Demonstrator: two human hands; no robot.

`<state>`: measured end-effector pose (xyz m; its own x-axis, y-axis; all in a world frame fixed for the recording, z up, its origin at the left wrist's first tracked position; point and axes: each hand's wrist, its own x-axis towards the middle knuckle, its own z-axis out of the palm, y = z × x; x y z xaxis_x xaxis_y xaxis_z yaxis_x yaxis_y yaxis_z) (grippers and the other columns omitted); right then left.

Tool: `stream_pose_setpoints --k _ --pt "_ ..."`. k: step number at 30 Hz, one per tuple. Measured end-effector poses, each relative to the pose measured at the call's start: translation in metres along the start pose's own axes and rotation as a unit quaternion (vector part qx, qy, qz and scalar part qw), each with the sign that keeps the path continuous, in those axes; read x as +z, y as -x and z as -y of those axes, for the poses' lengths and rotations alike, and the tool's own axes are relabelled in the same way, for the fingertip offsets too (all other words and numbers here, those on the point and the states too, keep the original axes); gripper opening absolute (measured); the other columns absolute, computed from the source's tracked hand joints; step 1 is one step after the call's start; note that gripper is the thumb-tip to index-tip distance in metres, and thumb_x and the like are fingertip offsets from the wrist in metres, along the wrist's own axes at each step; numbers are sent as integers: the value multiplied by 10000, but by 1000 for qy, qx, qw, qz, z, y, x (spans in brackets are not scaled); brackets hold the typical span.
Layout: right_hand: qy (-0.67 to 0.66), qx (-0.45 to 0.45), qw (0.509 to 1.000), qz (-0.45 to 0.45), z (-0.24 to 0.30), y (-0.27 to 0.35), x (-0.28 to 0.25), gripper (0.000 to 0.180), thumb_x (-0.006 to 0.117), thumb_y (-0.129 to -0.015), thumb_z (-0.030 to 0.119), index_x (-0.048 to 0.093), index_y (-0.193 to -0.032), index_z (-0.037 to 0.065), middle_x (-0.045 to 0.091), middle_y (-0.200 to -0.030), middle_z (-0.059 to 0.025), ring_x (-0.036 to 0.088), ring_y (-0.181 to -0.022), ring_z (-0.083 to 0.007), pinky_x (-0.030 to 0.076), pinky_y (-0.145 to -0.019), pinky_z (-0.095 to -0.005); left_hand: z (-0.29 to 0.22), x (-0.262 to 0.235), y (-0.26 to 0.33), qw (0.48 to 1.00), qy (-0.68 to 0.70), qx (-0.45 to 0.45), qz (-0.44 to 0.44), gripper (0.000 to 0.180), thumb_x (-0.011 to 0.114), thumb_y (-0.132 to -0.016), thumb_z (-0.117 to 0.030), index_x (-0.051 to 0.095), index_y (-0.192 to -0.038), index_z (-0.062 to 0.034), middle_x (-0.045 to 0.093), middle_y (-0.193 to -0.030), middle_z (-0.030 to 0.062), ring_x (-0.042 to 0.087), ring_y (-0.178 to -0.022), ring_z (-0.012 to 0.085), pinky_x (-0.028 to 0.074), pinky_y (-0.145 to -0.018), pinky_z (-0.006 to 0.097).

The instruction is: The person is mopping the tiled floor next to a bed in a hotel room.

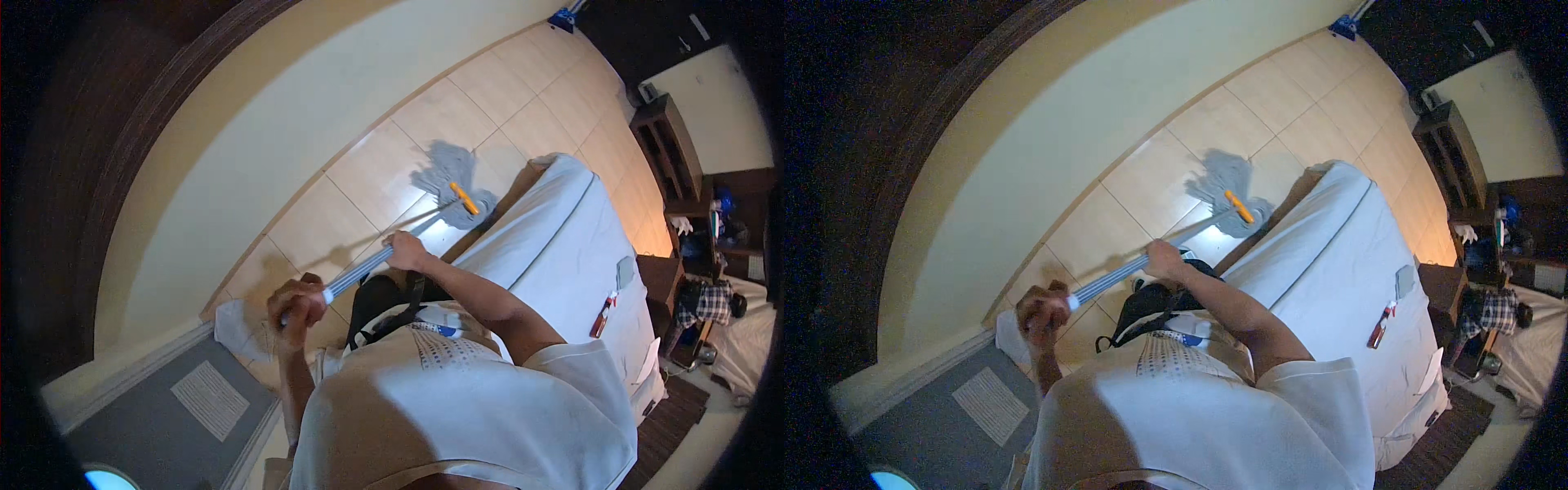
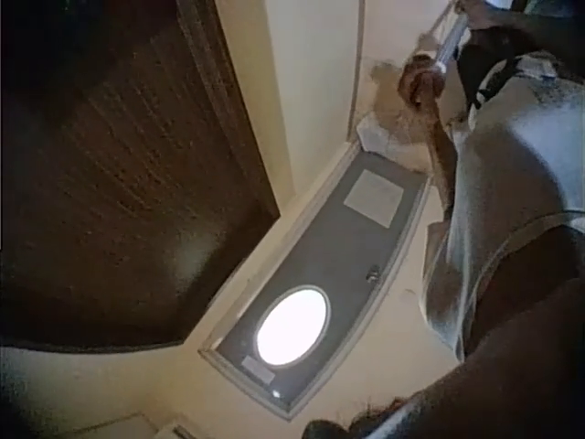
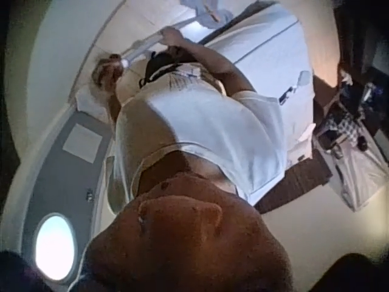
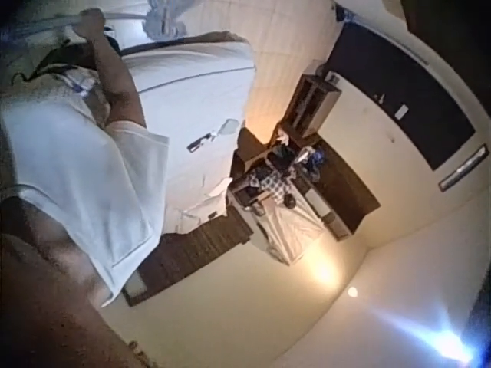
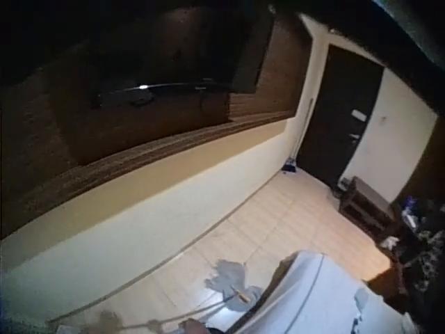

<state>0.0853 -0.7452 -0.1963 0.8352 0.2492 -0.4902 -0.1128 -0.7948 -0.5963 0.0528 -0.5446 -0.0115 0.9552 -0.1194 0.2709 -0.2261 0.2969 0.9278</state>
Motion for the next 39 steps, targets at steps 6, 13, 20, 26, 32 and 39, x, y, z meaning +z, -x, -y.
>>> stream_pose_setpoints --k 6,13,20,26,32,39 --pt "-28 -2 998 -59 -12 3 -9 260 568 -597 194 583 -812 48 547 -877 -169 534 -844 -297 434 -743 -390 -7 12 -18 996 -34 -13 78 137 461 -741 -111 519 -677 -5 359 -438 -10 319 -411 89 326 -518 266" --pt "-28 -156 981 -114 16 -80 -36 161 579 -592 155 546 -725 69 513 -814 -154 517 -822 -301 436 -683 -387 -13 21 -47 978 -170 36 120 201 470 -747 -183 537 -681 -5 358 -423 -13 330 -404 94 319 -590 238" --pt "-55 -169 974 -143 25 -55 -24 220 607 -604 194 549 -760 51 528 -757 -162 511 -802 -310 424 -705 -380 -30 7 -60 990 -116 16 84 201 432 -774 -165 508 -780 21 345 -384 -11 273 -338 65 328 -598 225" --pt "-77 -117 986 -90 26 20 -24 250 595 -633 238 548 -753 24 552 -760 -182 538 -753 -336 429 -685 -407 -29 6 -50 997 -3 -17 78 136 424 -749 -83 508 -775 22 323 -379 -16 277 -331 65 345 -610 254" --pt "-81 -100 988 -85 41 9 -28 143 550 -612 134 556 -707 27 553 -704 -182 546 -712 -336 434 -640 -402 -41 19 -40 996 -42 3 74 105 436 -733 -34 530 -721 10 348 -411 -16 288 -357 70 337 -564 257" --pt "-68 -173 966 -181 31 -53 -48 182 549 -616 114 559 -777 30 525 -772 -157 518 -773 -318 437 -677 -382 -23 35 -52 969 -199 5 145 140 436 -767 -73 542 -730 10 378 -439 -7 330 -441 70 310 -529 248"
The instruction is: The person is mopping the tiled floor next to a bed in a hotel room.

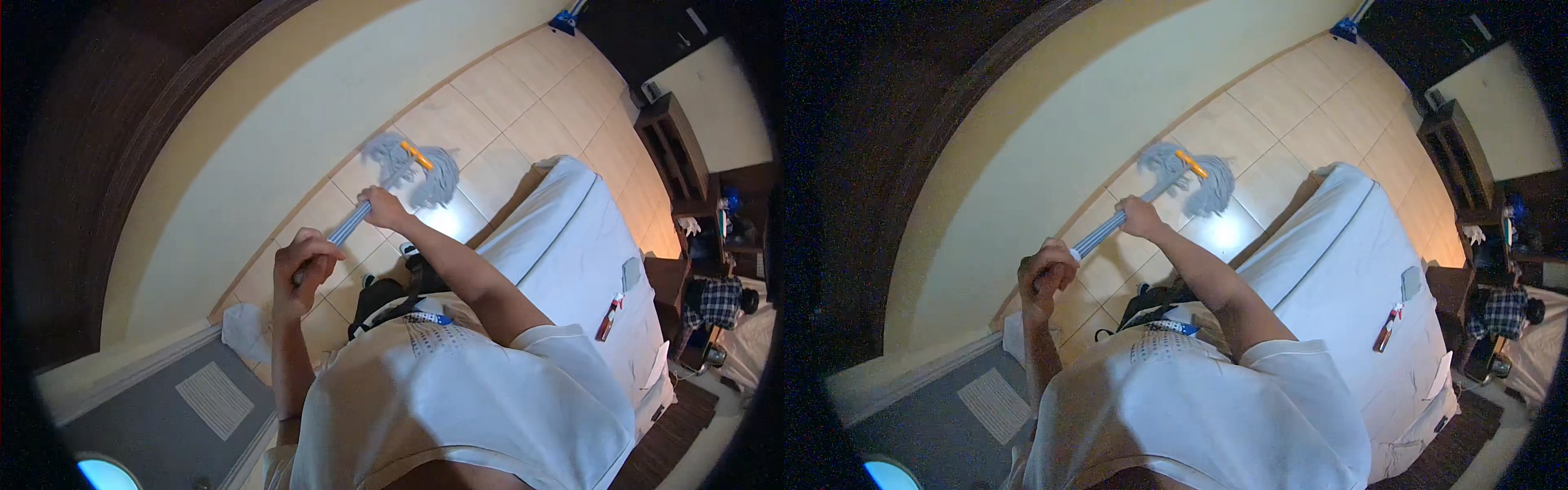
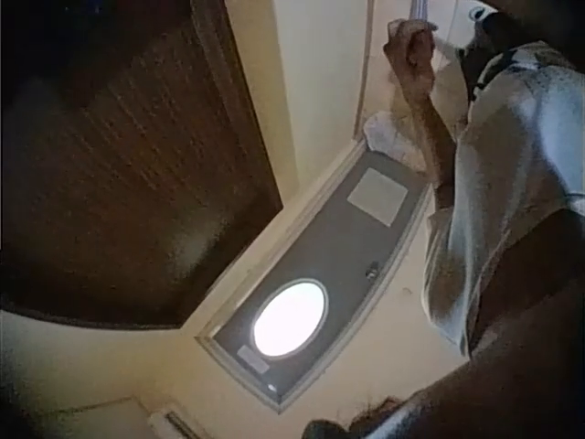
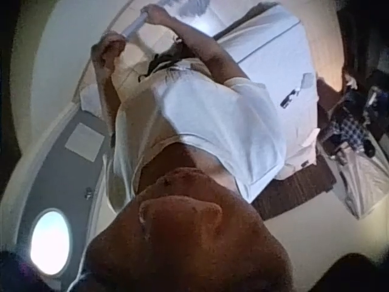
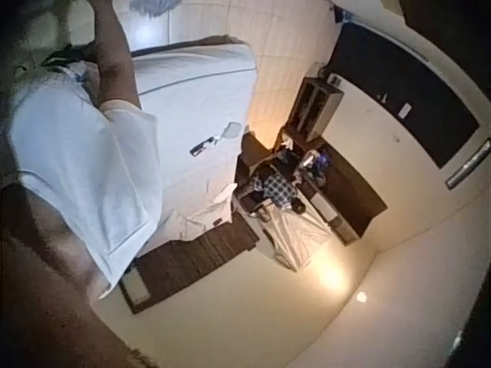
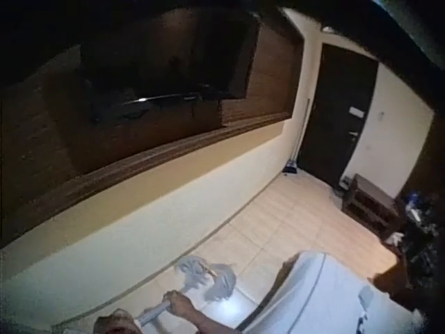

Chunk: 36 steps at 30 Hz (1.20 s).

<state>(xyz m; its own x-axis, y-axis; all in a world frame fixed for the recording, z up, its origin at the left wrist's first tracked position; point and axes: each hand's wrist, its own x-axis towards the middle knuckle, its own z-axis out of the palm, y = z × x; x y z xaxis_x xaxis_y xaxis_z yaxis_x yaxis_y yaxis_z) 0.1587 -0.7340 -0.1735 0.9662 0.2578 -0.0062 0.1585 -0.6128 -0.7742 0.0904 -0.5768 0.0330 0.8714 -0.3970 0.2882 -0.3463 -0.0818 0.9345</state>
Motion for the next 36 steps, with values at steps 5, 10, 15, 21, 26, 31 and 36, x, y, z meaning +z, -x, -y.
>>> stream_pose_setpoints --k 5,10,15,21,26,31,36 --pt "-39 -23 998 -51 5 10 -1 203 551 -625 133 560 -807 42 526 -793 -156 521 -783 -320 432 -686 -390 -4 -12 -14 998 24 59 22 129 455 -754 -83 539 -750 15 375 -410 -12 316 -374 67 314 -562 234" --pt "2 136 988 67 40 51 -5 220 552 -617 161 570 -810 56 545 -838 -169 536 -807 -321 437 -681 -404 -15 -26 -3 982 183 -18 -48 130 450 -737 -72 534 -761 24 353 -384 -13 297 -326 64 351 -617 255" --pt "10 120 983 136 52 64 -7 187 529 -613 146 598 -775 82 567 -733 -162 564 -730 -314 461 -644 -393 -12 -26 19 983 164 12 -85 112 435 -741 -45 533 -729 7 356 -388 -7 291 -324 63 365 -630 275" --pt "61 62 993 81 7 22 -11 187 549 -605 147 593 -779 93 558 -793 -160 544 -783 -311 448 -677 -403 3 -9 5 997 50 3 -56 146 424 -770 -85 536 -696 -28 378 -418 -11 326 -388 71 331 -760 311" --pt "35 57 998 8 -17 21 -17 171 543 -604 146 582 -761 90 545 -803 -164 531 -796 -315 439 -682 -410 10 -1 -13 998 55 26 10 151 446 -750 -115 527 -682 -8 378 -418 0 345 -395 81 320 -799 312" --pt "50 136 988 58 1 62 -19 214 524 -615 163 598 -805 96 557 -795 -161 540 -792 -320 445 -699 -391 11 -3 -3 986 146 -77 -29 136 415 -742 -62 513 -686 14 374 -420 6 360 -401 82 349 -799 335" --pt "32 158 979 123 25 66 -10 260 543 -613 187 602 -850 98 562 -850 -161 540 -843 -306 444 -741 -372 -1 -15 15 990 105 -48 -77 112 431 -734 -49 505 -664 -1 370 -412 2 349 -385 73 345 -822 339"
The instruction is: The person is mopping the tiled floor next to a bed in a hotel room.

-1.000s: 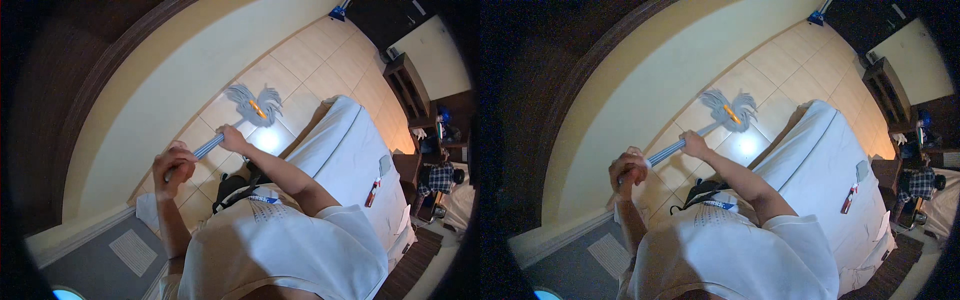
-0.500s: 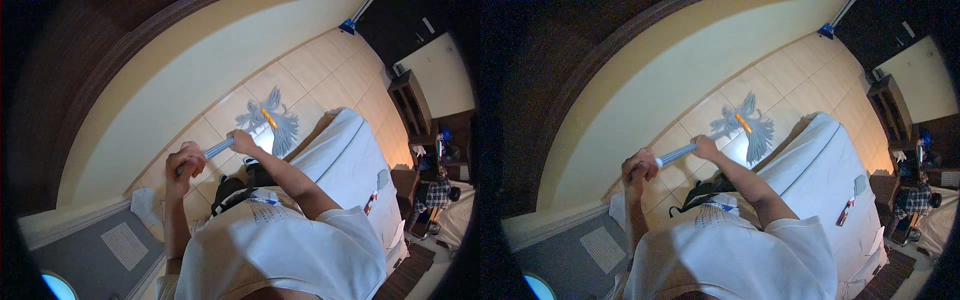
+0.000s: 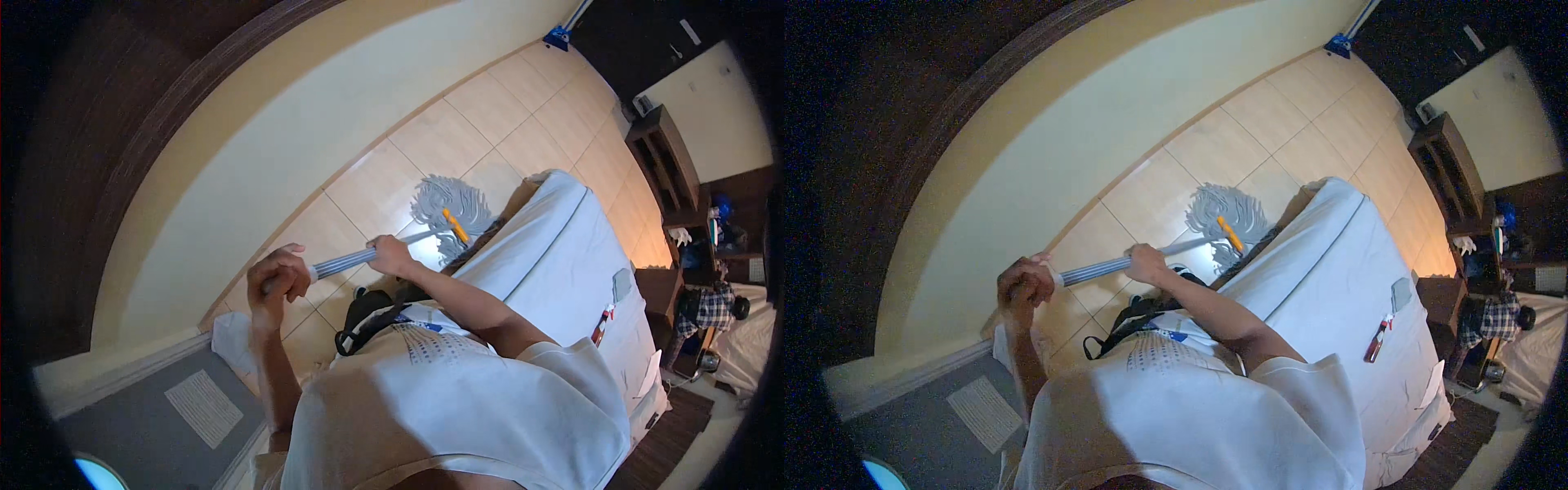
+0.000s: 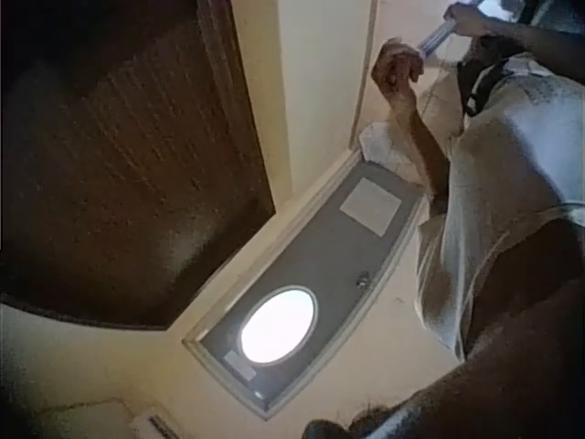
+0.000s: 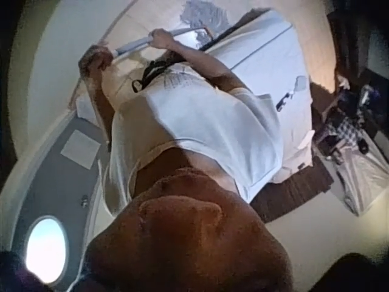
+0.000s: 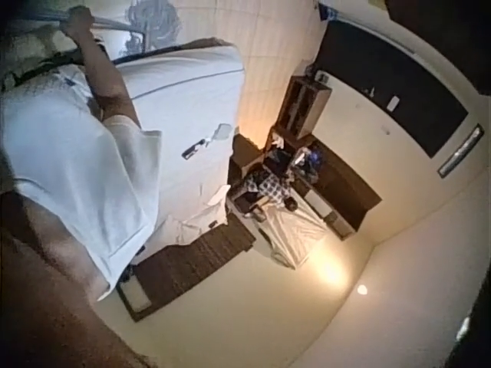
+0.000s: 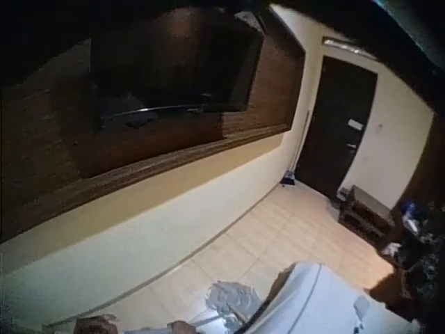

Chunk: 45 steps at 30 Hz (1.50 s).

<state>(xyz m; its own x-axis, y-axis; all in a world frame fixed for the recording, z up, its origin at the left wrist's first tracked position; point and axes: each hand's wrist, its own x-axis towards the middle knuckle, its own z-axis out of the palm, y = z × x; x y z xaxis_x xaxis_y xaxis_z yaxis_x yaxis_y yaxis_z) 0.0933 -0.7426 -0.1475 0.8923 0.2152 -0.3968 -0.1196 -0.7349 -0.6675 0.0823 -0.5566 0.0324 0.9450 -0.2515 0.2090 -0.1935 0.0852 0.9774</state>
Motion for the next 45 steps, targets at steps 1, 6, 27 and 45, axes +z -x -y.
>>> stream_pose_setpoints --k 1,6,27,45 --pt "6 -18 1000 -10 4 -6 3 261 546 -612 187 599 -851 96 560 -861 -159 538 -846 -304 445 -736 -374 -4 -2 3 1000 -19 -2 0 111 433 -731 -51 505 -660 -5 372 -412 1 350 -386 71 345 -818 338" --pt "10 -131 990 -54 8 -55 2 266 602 -587 177 582 -829 69 546 -858 -151 530 -845 -295 445 -713 -385 -10 4 2 992 -110 47 27 101 441 -708 -61 521 -652 -34 384 -417 -14 349 -381 72 328 -814 325" --pt "30 -102 993 -53 -22 -13 32 284 583 -580 148 587 -839 32 558 -800 -177 533 -826 -314 436 -744 -383 24 2 56 995 38 -48 -75 133 445 -770 -77 535 -709 -2 420 -491 6 364 -407 79 389 -608 256" --pt "-24 -501 854 138 112 -33 172 170 551 -648 207 551 -720 53 547 -735 -150 533 -752 -316 446 -626 -423 -51 -51 154 954 -91 165 -234 192 453 -779 -181 512 -775 2 339 -406 -9 319 -398 69 256 -749 376"
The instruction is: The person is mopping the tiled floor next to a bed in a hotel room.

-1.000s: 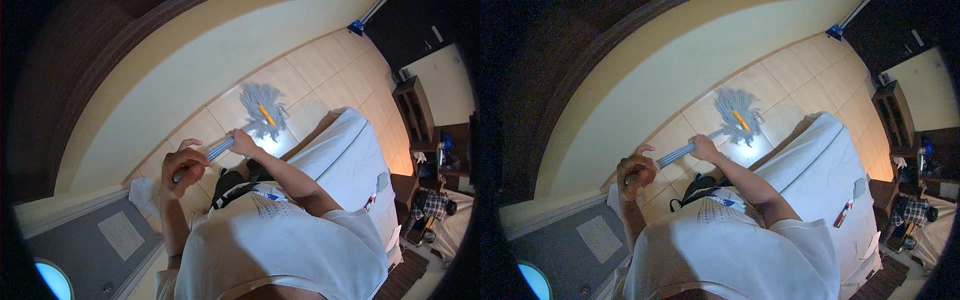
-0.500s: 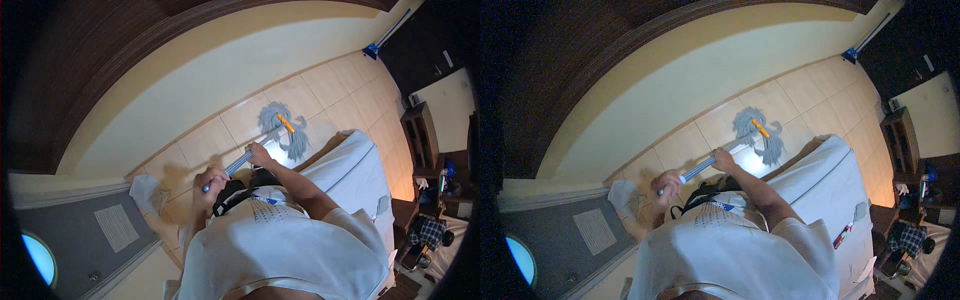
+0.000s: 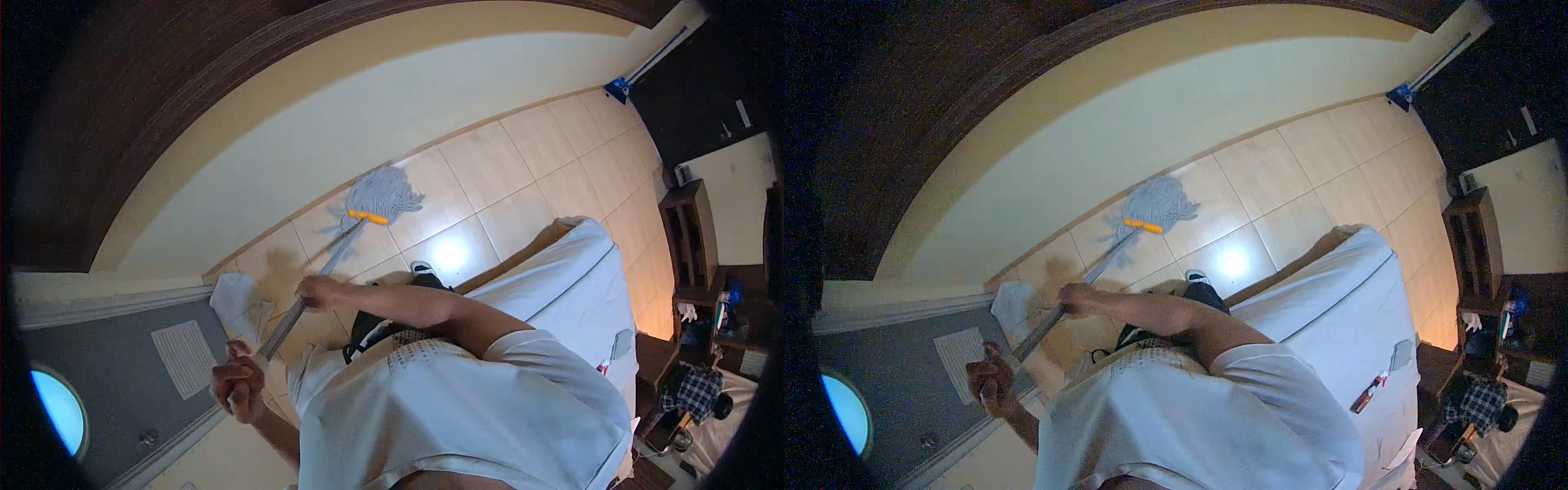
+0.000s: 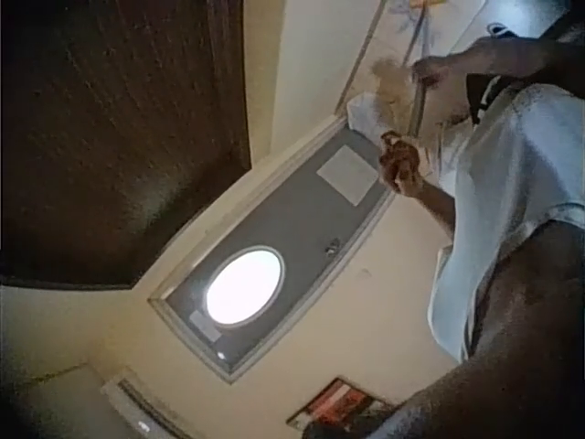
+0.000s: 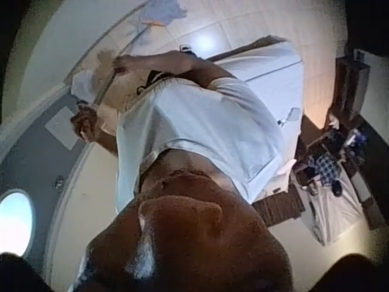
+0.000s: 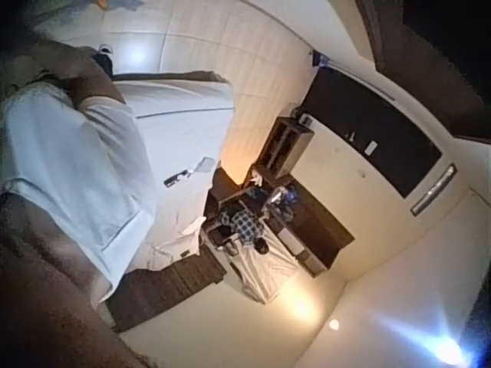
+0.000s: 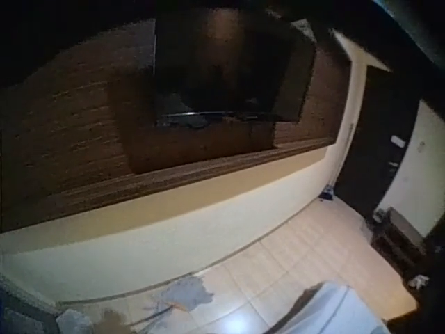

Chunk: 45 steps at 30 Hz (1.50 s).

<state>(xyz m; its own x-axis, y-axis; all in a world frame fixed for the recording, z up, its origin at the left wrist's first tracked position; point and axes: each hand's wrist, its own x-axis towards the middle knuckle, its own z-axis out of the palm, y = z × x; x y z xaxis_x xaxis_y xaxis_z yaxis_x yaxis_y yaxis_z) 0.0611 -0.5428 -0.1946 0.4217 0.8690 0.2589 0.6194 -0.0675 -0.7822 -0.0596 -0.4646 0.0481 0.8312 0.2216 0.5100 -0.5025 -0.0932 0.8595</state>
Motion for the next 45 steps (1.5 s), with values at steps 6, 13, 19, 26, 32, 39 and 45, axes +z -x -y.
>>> stream_pose_setpoints --k 6,13,19,26,32,39,45 --pt "4 178 968 178 -5 17 -43 199 560 -644 174 521 -760 17 537 -804 -170 502 -827 -320 408 -698 -417 19 5 -2 996 19 -88 13 215 493 -767 -217 501 -785 -4 413 -519 12 360 -460 96 340 -657 314" --pt "101 244 963 -53 -42 100 -121 325 597 -630 221 501 -873 29 495 -890 -170 444 -959 -326 404 -803 -376 89 75 -11 989 71 -114 60 144 490 -733 -138 527 -701 -3 447 -516 12 381 -432 97 353 -525 251" --pt "182 337 924 6 -73 117 -127 237 584 -687 285 534 -769 68 514 -835 -137 475 -912 -312 431 -738 -407 102 99 -5 982 13 -141 128 267 482 -801 -216 522 -651 1 465 -541 26 410 -469 105 368 -554 267" --pt "73 187 972 124 -18 31 -40 174 573 -657 201 522 -758 69 527 -750 -126 515 -792 -312 439 -672 -418 23 5 11 982 -146 -110 -53 261 478 -808 -235 513 -697 -1 397 -486 13 340 -412 89 331 -543 295" --pt "6 -32 999 23 21 -12 6 126 542 -665 176 519 -731 70 537 -717 -122 528 -740 -316 437 -573 -409 -23 -5 -10 998 -30 -16 53 82 458 -733 -118 483 -703 -46 418 -539 -6 364 -478 93 275 -789 403" --pt "-134 79 987 27 4 -2 -3 166 533 -663 213 520 -720 58 537 -723 -139 530 -749 -320 444 -597 -407 0 -18 -11 999 -2 -7 50 90 525 -731 -140 487 -736 -58 444 -590 -2 349 -460 94 334 -751 400" --pt "58 198 977 -45 -43 54 -82 232 547 -663 247 549 -793 56 540 -809 -135 504 -801 -313 433 -684 -403 66 32 -22 990 18 -120 69 189 499 -766 -193 502 -768 -4 390 -447 -10 348 -391 69 382 -664 333"
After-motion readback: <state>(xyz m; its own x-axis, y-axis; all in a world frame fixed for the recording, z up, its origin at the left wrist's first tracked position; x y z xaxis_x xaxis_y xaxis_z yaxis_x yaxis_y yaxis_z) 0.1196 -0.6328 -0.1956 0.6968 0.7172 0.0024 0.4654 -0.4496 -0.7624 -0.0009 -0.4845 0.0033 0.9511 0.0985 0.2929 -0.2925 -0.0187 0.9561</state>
